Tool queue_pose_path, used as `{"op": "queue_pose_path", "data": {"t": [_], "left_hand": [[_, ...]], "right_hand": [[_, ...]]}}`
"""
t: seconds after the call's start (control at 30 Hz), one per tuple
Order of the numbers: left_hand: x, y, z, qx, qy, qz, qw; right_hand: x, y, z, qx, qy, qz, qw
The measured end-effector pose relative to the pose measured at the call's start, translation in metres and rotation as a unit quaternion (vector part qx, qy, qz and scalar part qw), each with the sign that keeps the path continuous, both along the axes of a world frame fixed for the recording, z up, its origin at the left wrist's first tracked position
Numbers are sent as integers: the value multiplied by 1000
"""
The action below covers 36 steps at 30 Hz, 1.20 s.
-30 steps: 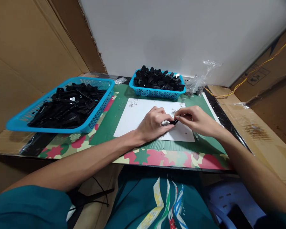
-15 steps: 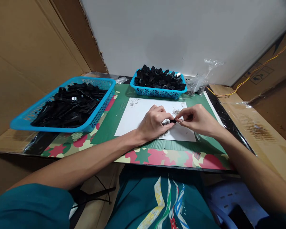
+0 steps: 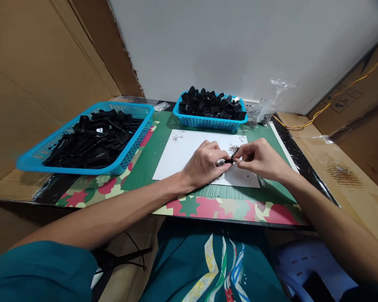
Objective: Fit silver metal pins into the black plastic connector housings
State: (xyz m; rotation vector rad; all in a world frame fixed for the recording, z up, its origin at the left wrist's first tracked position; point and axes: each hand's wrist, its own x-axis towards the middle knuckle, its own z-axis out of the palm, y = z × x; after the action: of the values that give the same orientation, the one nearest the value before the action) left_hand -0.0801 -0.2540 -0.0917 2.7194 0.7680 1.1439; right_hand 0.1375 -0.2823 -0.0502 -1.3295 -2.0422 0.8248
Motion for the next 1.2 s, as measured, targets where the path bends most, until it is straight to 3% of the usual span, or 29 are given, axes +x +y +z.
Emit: {"op": "queue_pose_path", "data": {"t": [0.37, 0.67, 0.83, 0.97, 1.03, 1.2], "left_hand": [[0, -1, -2, 5, -12, -5, 1000], [1, -1, -1, -3, -4, -9, 1000], [3, 0, 1, -6, 15, -46, 999], [3, 1, 1, -17, 66, -50, 996], [3, 2, 1, -26, 74, -45, 996], [3, 2, 1, -50, 69, -45, 995]], "right_hand": [[-4, -2, -5, 20, 17, -4, 1000], [20, 3, 8, 29, -82, 52, 995], [27, 6, 9, 155, -109, 41, 981], [20, 5, 7, 223, -60, 5, 973], [15, 3, 7, 195, 2, -29, 980], [5, 3, 0, 13, 158, -40, 987]]}}
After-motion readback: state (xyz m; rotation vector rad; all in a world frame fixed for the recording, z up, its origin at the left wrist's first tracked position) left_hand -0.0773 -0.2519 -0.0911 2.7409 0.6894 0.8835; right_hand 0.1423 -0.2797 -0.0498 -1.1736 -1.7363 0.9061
